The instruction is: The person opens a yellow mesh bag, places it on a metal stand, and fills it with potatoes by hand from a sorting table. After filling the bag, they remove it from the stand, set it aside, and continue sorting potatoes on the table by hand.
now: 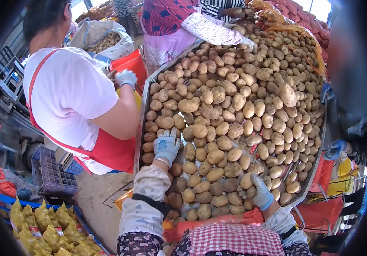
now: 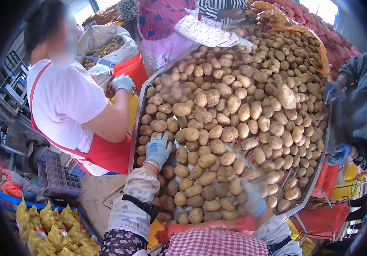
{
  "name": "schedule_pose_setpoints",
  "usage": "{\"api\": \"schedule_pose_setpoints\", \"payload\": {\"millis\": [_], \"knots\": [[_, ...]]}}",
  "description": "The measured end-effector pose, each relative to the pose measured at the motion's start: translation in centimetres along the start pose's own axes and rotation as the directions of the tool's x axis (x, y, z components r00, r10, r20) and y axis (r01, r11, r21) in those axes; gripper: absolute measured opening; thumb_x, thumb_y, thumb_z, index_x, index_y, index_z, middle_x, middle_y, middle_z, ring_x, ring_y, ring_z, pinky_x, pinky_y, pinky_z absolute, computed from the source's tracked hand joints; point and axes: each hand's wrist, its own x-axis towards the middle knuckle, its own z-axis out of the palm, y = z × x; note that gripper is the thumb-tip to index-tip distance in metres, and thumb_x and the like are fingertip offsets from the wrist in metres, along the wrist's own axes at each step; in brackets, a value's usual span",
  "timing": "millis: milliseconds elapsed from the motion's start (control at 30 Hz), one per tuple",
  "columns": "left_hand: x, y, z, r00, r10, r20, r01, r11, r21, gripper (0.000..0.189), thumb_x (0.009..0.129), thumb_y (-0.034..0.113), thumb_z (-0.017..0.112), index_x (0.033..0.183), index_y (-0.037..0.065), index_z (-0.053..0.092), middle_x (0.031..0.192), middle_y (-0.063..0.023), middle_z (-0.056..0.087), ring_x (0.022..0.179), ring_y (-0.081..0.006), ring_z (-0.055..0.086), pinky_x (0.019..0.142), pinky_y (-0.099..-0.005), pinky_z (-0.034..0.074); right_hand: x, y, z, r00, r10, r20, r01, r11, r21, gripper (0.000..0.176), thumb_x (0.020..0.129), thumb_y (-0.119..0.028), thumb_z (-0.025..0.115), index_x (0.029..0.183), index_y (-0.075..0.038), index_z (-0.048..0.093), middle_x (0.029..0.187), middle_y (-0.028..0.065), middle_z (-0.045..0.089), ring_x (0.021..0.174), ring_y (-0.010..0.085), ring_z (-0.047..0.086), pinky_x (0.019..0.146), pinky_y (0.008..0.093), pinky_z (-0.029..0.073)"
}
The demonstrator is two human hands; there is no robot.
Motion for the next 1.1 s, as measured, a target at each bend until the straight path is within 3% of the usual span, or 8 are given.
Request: {"api": "schedule_pose_setpoints", "payload": {"millis": [400,500,533,600,633,767,1000,1100], "knots": [[3.5,1.4,-2.0,0.935,-0.298,0.191,0.347,0.878,-0.329,0.038,0.085,0.039,0.054,0.103,0.005,0.061,0.099,-0.0182,0.066,0.092,-0.0373,0.064,0.080,-0.0434,0.051,-0.3,0.4,-1.1,0.991,-0.073,0.113,0.051,0.982,0.182,0.070,0.088,-0.064,0.043,0.108,0.002,0.056,0.088,0.0167,0.064,0.073,0.0249,0.061,0.065,0.0323,0.049],[-1.0,5.9,-3.0,0.958,-0.072,0.276,0.275,0.495,-0.824,0.027,0.086,0.027,0.059,0.099,0.003,0.064,0.089,-0.0154,0.067,0.077,-0.0295,0.065,0.068,-0.0364,0.053,-0.8,-2.4,2.6,0.992,0.066,0.104,-0.104,0.900,0.422,0.087,0.088,-0.071,0.032,0.129,0.005,0.044,0.119,0.0243,0.057,0.084,0.0296,0.064,0.063,0.0334,0.049],[-2.8,8.2,-2.9,0.956,0.280,-0.087,-0.276,0.765,-0.582,0.023,0.088,0.021,0.058,0.100,0.002,0.063,0.092,-0.0143,0.066,0.083,-0.0283,0.063,0.073,-0.0343,0.052,-0.9,-2.3,3.9,0.992,0.071,0.108,-0.111,0.900,0.421,0.087,0.088,-0.071,0.032,0.129,0.005,0.044,0.119,0.0243,0.057,0.084,0.0296,0.064,0.063,0.0334,0.049],[-5.8,13.6,-7.2,0.885,0.447,0.128,0.110,0.065,-0.992,0.024,0.091,0.014,0.055,0.111,0.004,0.060,0.111,-0.0126,0.061,0.104,-0.0245,0.060,0.089,-0.0362,0.048,-0.7,-2.1,5.6,0.834,-0.473,0.283,0.550,0.752,-0.363,0.092,0.087,-0.073,0.030,0.139,0.002,0.035,0.129,0.0195,0.053,0.095,0.0301,0.062,0.070,0.0340,0.049],[-5.3,13.4,-6.7,0.889,0.441,0.123,0.106,0.062,-0.992,0.024,0.091,0.014,0.055,0.111,0.004,0.060,0.111,-0.0126,0.061,0.104,-0.0245,0.060,0.089,-0.0362,0.048,-0.6,-2.5,4.4,0.969,-0.089,0.231,0.015,0.952,0.305,0.083,0.088,-0.067,0.038,0.141,-0.003,0.035,0.130,0.0140,0.054,0.099,0.0271,0.059,0.080,0.0350,0.046],[0.8,6.8,-2.5,0.929,-0.198,-0.314,-0.024,0.812,-0.583,0.045,0.089,0.024,0.056,0.126,-0.001,0.050,0.123,-0.0230,0.052,0.117,-0.0375,0.048,0.103,-0.0421,0.036,0.0,1.7,-2.5,0.951,-0.270,0.150,0.253,0.405,-0.878,0.075,0.089,-0.066,0.035,0.138,-0.010,0.045,0.134,0.0164,0.052,0.113,0.0405,0.055,0.078,0.0537,0.052],[-3.3,6.0,-0.3,0.990,0.047,-0.132,-0.052,0.998,-0.037,0.052,0.086,0.037,0.054,0.124,0.002,0.054,0.137,-0.0167,0.047,0.123,-0.0414,0.043,0.104,-0.0565,0.031,-2.2,-2.3,3.6,0.925,-0.337,0.174,0.320,0.447,-0.835,0.074,0.090,-0.060,0.036,0.141,-0.007,0.039,0.132,0.0172,0.052,0.116,0.0321,0.053,0.092,0.0474,0.046],[-3.9,3.7,-0.1,0.993,-0.080,-0.085,0.034,0.896,-0.443,0.040,0.087,0.031,0.053,0.117,0.006,0.060,0.122,-0.0172,0.058,0.110,-0.0381,0.054,0.097,-0.0465,0.041,-2.3,-2.6,3.2,0.992,-0.107,0.063,0.120,0.955,-0.272,0.078,0.090,-0.062,0.034,0.141,-0.003,0.037,0.131,0.0148,0.053,0.114,0.0312,0.054,0.088,0.0429,0.048]]}}
